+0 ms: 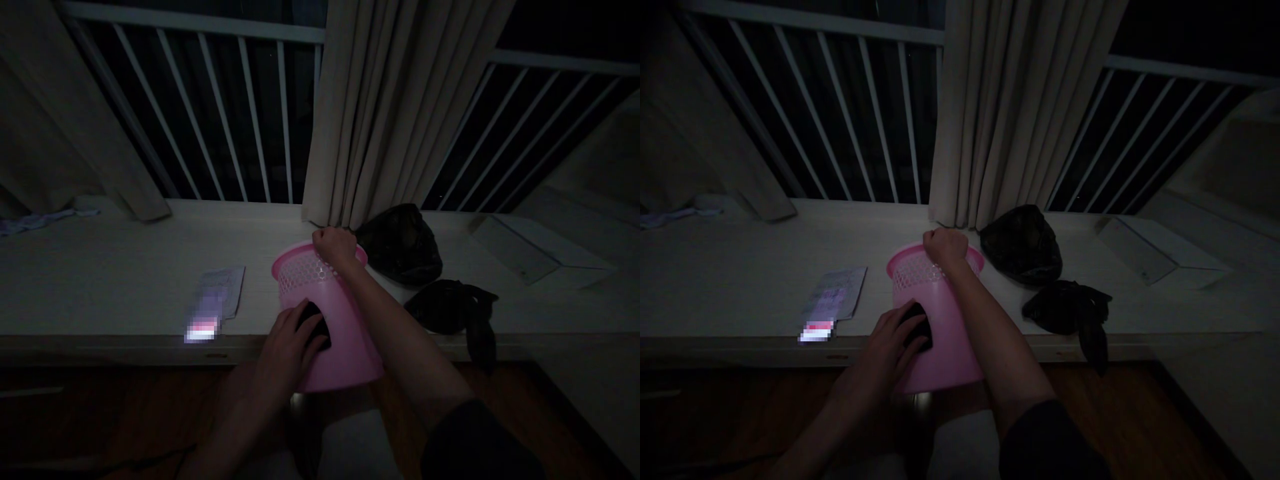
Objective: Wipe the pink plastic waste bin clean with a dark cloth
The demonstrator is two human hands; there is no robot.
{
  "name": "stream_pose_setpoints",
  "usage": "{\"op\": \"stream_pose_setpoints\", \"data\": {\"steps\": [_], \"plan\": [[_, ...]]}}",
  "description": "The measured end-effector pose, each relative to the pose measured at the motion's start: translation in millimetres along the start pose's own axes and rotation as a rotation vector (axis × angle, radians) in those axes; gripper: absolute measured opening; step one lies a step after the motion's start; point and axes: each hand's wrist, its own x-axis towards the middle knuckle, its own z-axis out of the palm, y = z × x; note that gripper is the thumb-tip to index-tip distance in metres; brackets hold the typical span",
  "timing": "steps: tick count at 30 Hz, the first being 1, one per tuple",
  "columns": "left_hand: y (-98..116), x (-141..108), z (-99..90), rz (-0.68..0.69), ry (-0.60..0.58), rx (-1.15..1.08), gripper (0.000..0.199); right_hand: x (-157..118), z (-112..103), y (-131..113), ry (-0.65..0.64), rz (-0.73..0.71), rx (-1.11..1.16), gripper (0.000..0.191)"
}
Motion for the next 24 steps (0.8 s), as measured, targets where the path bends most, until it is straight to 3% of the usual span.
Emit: {"op": "stream_pose_setpoints", "data": {"steps": [4, 11, 17, 24], "plan": [[0, -7, 3.5, 0.013, 0.021, 0.002, 0.027, 0, 1, -4, -0.001, -0.003, -0.001, 0.047], [-8, -16, 27.4, -0.035, 0.258, -0.083, 0.028, 4, 6, -11, -0.001, -0.003, -0.029, 0.048], [-18, -16, 33.1, -0.038, 0.325, -0.107, 0.026, 9, 10, -17, 0.024, 0.003, -0.08, 0.047], [-9, -13, 46.4, -0.129, 0.42, -0.194, 0.024, 11, 10, -15, 0.014, 0.01, -0.147, 0.042]]}}
